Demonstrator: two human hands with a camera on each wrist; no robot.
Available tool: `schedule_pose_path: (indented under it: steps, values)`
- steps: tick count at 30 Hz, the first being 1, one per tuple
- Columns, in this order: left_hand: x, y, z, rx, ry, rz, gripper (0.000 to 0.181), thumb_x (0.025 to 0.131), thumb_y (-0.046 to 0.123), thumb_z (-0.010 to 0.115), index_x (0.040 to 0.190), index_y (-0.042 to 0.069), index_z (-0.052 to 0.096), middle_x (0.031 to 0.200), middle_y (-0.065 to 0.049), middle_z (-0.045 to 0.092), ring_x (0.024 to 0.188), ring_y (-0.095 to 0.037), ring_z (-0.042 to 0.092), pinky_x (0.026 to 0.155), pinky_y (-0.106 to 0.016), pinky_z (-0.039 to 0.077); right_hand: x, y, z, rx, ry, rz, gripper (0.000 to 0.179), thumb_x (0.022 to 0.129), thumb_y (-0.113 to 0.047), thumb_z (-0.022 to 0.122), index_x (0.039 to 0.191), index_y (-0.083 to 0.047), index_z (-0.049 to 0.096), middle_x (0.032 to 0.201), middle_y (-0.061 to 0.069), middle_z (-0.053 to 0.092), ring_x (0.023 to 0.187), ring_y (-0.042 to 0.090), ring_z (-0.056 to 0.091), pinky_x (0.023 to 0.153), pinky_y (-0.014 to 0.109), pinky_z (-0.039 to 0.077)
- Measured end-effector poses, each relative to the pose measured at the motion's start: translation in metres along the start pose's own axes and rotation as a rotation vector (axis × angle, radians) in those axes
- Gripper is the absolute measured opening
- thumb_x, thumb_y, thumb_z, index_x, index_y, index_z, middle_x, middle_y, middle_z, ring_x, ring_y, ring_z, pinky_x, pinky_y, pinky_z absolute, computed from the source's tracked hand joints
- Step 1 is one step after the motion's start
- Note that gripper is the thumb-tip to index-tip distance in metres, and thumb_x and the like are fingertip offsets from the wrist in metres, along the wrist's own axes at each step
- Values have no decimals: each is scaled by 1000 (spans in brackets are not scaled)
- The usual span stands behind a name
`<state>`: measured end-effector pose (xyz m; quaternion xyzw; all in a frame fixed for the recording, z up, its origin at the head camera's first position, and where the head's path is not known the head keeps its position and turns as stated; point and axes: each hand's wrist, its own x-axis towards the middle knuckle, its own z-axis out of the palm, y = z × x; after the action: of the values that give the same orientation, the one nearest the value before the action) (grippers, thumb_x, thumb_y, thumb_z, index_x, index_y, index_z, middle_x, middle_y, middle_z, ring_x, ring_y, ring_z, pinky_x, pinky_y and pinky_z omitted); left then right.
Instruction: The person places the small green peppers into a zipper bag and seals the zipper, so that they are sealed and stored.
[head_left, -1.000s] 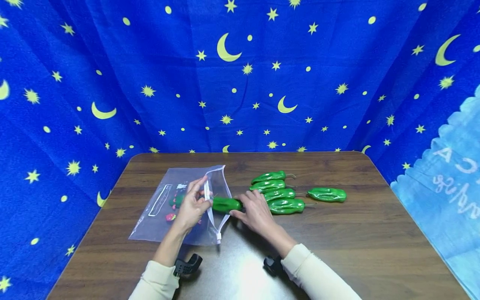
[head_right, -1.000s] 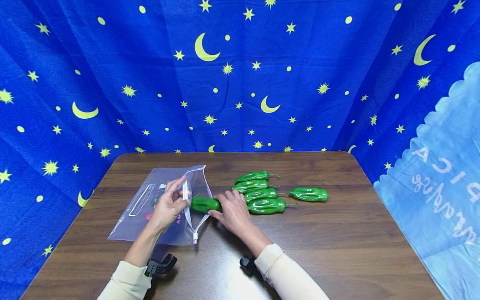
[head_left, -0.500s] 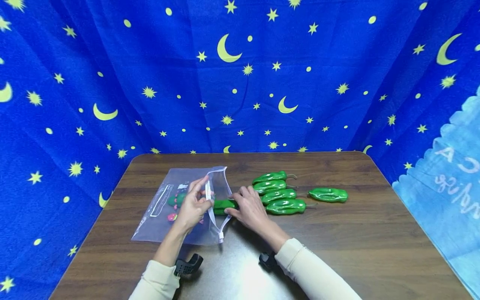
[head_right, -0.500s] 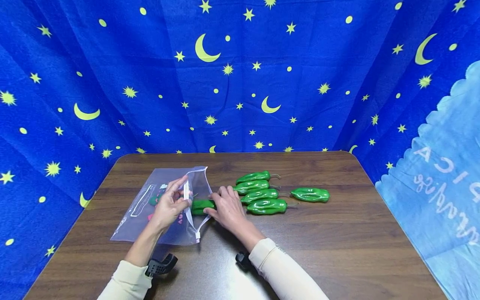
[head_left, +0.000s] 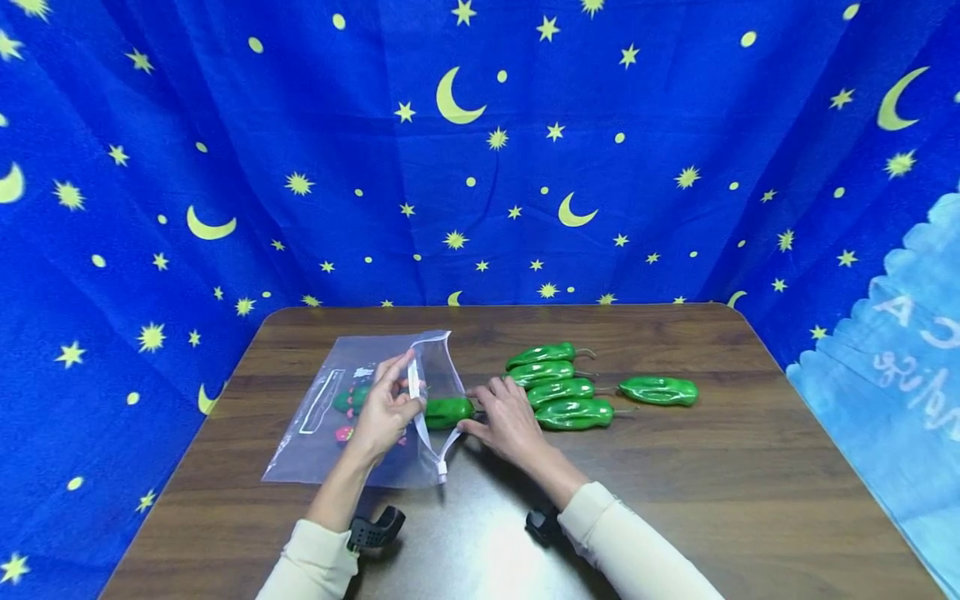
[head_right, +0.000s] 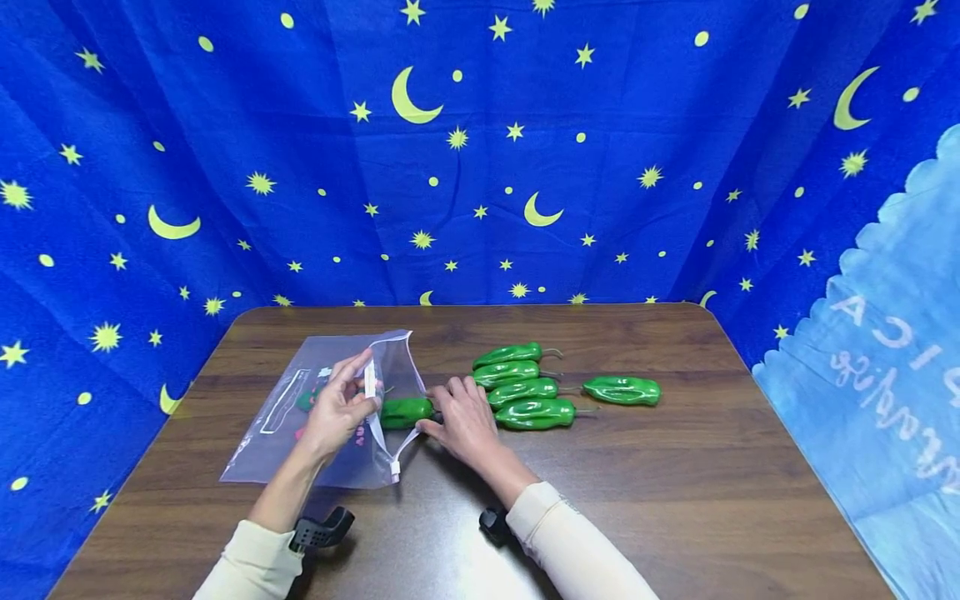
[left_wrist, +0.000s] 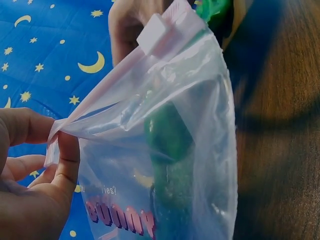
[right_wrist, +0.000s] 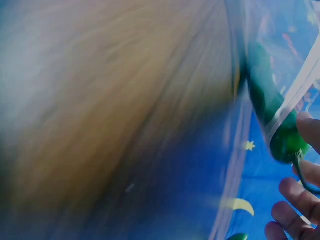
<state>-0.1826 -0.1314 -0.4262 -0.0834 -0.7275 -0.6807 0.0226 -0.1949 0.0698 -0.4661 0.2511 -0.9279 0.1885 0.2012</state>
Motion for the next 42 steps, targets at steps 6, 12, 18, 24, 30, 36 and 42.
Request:
schedule_pose_path:
  steps: [6, 12, 18, 24, 30, 36, 42]
  values:
    - [1, 1, 0, 13, 1, -14, 80, 74, -18, 53, 147, 2, 26, 146, -11, 23, 96, -8, 50, 63, -8, 45, -1, 2, 1, 45, 20, -6, 39, 73, -39, 76, 102, -14, 69, 83, 0, 58, 81, 18, 47, 73, 32, 41]
    - [0, 3, 4, -6, -11, -7, 79, 74, -18, 53, 147, 1, 27, 146, -11, 23, 95, -8, 51, 65, -8, 45, 5, -1, 5, 51, 8, -16, 35, 75, -38, 75, 100, -13, 69, 83, 0, 59, 80, 19, 47, 73, 32, 41]
    - [-1, 3, 6, -11, -14, -2, 78, 75, -18, 52, 147, 1, 28, 145, -11, 24, 94, -8, 51, 64, -8, 45, 9, -5, 8, 3, 1, -15, 34, 75, -40, 74, 99, -16, 70, 83, -2, 59, 81, 18, 48, 73, 31, 41]
    - [-1, 4, 8, -15, -18, 1, 79, 74, -19, 52, 147, 1, 27, 146, -12, 23, 94, -9, 51, 66, -9, 47, 12, -9, 11, -49, 11, -23, 34, 75, -44, 73, 97, -19, 71, 82, -2, 57, 80, 18, 47, 71, 31, 40]
    - [-1, 5, 9, -16, -20, 9, 80, 73, -20, 51, 147, 0, 27, 146, -13, 22, 93, -8, 50, 67, -9, 47, 17, -13, 16, -73, -9, -17, 34, 75, -46, 73, 97, -20, 72, 84, -1, 57, 81, 19, 48, 70, 32, 40]
    - [-1, 5, 9, -7, -15, 13, 80, 73, -20, 52, 146, 0, 28, 146, -13, 23, 93, -8, 49, 66, -9, 47, 19, -13, 18, -74, -22, -14, 35, 76, -47, 72, 99, -20, 72, 84, -1, 56, 80, 18, 45, 69, 31, 37]
    - [-2, 5, 4, 31, 8, 10, 78, 74, -19, 53, 146, 1, 30, 145, -11, 26, 93, -8, 48, 63, -9, 46, 12, -8, 8, -22, 54, -20, 34, 74, -45, 74, 97, -20, 73, 80, -3, 52, 78, 17, 43, 70, 31, 36]
